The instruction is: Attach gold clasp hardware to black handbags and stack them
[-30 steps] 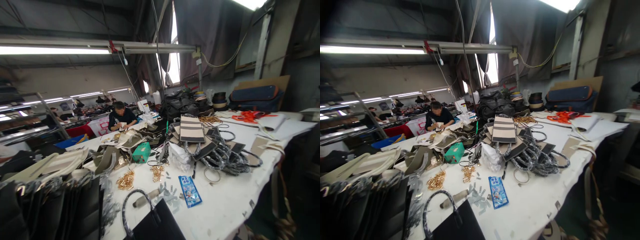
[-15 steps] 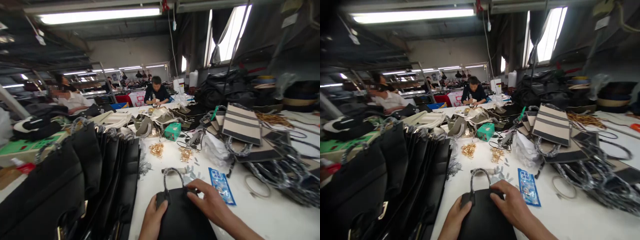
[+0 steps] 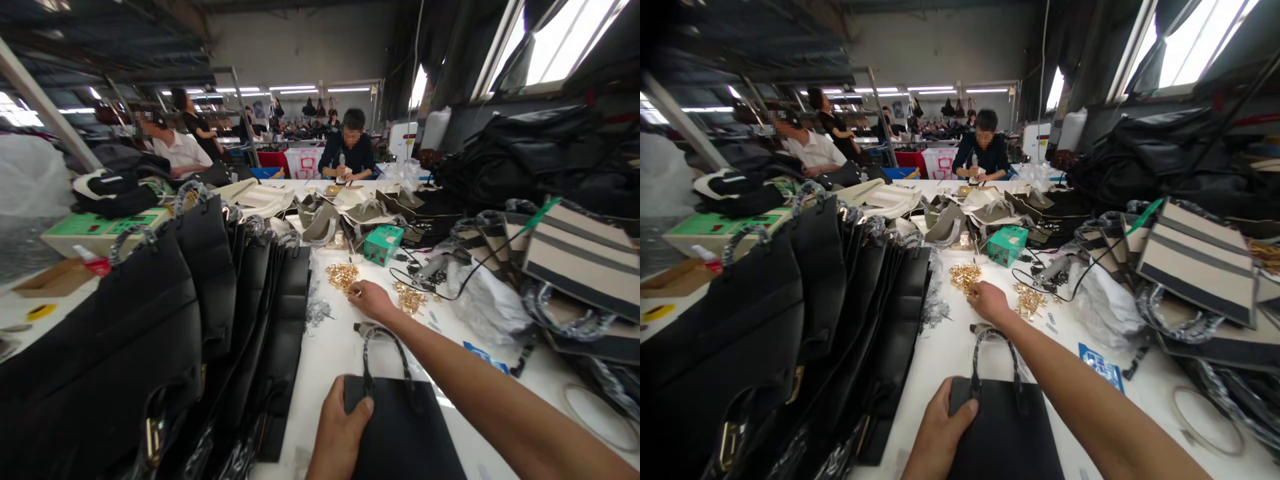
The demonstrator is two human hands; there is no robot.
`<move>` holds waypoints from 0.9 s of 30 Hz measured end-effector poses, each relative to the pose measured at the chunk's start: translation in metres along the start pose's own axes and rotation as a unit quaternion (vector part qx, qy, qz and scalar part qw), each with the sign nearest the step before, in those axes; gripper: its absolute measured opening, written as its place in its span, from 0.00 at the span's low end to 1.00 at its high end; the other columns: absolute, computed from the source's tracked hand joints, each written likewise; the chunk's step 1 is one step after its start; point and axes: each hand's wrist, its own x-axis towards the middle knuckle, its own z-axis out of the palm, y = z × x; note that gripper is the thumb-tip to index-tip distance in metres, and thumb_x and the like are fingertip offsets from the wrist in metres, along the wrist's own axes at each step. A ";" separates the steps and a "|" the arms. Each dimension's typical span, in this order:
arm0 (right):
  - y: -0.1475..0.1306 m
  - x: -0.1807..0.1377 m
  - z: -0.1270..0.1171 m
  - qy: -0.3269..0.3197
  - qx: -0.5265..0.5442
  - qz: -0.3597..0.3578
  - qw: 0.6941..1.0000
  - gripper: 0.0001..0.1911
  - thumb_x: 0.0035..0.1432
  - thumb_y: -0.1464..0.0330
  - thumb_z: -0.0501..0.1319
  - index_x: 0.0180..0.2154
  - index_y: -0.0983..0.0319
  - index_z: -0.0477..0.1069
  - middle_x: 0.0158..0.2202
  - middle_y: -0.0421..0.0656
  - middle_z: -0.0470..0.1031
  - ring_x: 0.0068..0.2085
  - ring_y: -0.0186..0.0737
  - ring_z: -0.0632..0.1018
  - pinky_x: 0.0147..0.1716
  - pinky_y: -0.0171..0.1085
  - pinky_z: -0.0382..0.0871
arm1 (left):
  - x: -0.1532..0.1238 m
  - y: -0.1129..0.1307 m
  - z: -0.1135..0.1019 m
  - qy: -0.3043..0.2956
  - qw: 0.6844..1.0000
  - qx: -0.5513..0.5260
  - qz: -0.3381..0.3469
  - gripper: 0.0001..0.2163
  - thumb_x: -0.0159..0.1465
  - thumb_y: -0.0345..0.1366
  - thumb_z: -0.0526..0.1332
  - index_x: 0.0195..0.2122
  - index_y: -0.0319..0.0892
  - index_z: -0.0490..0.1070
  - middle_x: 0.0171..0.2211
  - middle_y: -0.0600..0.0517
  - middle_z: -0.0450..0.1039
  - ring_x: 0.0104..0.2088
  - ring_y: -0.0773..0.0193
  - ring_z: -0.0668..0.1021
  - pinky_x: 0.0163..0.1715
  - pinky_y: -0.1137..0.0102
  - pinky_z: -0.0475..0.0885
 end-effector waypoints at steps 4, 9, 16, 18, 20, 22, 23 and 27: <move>-0.001 0.012 0.012 -0.013 -0.032 0.031 0.999 0.12 0.55 0.61 0.64 0.42 0.56 0.77 0.42 0.42 0.77 0.41 0.42 0.75 0.36 0.35 0.61 | 0.006 -0.009 -0.003 -0.005 1.000 -0.001 -0.002 0.12 0.55 0.41 0.66 0.37 0.41 0.70 0.30 0.51 0.72 0.34 0.59 0.74 0.35 0.68 0.70; -0.007 0.015 0.015 0.002 -0.028 0.027 0.999 0.09 0.56 0.64 0.61 0.39 0.56 0.77 0.43 0.42 0.75 0.41 0.41 0.74 0.36 0.35 0.59 | 0.012 -0.017 -0.006 -0.002 1.000 0.009 0.003 0.09 0.53 0.37 0.65 0.34 0.42 0.69 0.27 0.53 0.69 0.31 0.61 0.72 0.33 0.69 0.67; -0.017 0.001 -0.007 0.040 0.088 -0.017 0.995 0.12 0.61 0.62 0.57 0.38 0.59 0.77 0.40 0.44 0.76 0.41 0.41 0.75 0.41 0.37 0.64 | 0.008 -0.015 -0.006 -0.003 1.000 -0.030 0.004 0.13 0.51 0.40 0.68 0.35 0.41 0.70 0.29 0.52 0.72 0.32 0.60 0.73 0.32 0.69 0.67; -0.023 -0.012 -0.022 0.038 0.137 -0.038 0.989 0.14 0.61 0.61 0.56 0.38 0.61 0.77 0.38 0.44 0.77 0.40 0.41 0.76 0.41 0.37 0.66 | 0.006 -0.014 -0.005 -0.004 0.998 -0.062 0.013 0.15 0.51 0.43 0.69 0.35 0.41 0.71 0.29 0.51 0.73 0.32 0.60 0.74 0.32 0.69 0.67; -0.030 -0.036 -0.036 0.026 0.184 -0.045 0.982 0.17 0.62 0.58 0.56 0.42 0.62 0.76 0.36 0.43 0.78 0.37 0.41 0.77 0.39 0.37 0.69 | 0.003 -0.011 -0.003 -0.004 0.996 -0.086 0.020 0.16 0.52 0.44 0.69 0.36 0.40 0.71 0.30 0.50 0.75 0.32 0.59 0.75 0.33 0.69 0.68; -0.037 -0.069 -0.048 0.012 0.267 -0.031 0.963 0.19 0.61 0.57 0.58 0.47 0.63 0.73 0.34 0.42 0.78 0.34 0.40 0.78 0.35 0.37 0.70 | -0.002 -0.005 -0.001 0.001 0.996 -0.090 0.022 0.16 0.53 0.44 0.69 0.38 0.40 0.72 0.32 0.49 0.76 0.34 0.58 0.76 0.34 0.69 0.69; -0.040 -0.088 -0.053 0.008 0.318 -0.017 0.948 0.20 0.60 0.57 0.59 0.49 0.63 0.72 0.32 0.41 0.77 0.33 0.40 0.78 0.34 0.37 0.70 | -0.005 -0.001 0.000 0.005 0.996 -0.089 0.021 0.16 0.53 0.43 0.69 0.39 0.40 0.72 0.33 0.49 0.77 0.34 0.58 0.76 0.35 0.69 0.69; -0.044 -0.166 -0.055 0.002 0.465 0.050 0.884 0.19 0.57 0.57 0.65 0.46 0.61 0.73 0.32 0.42 0.77 0.34 0.41 0.78 0.32 0.37 0.69 | -0.014 0.010 0.003 0.013 0.996 -0.090 0.015 0.15 0.55 0.39 0.69 0.42 0.40 0.73 0.36 0.49 0.78 0.36 0.59 0.77 0.40 0.68 0.70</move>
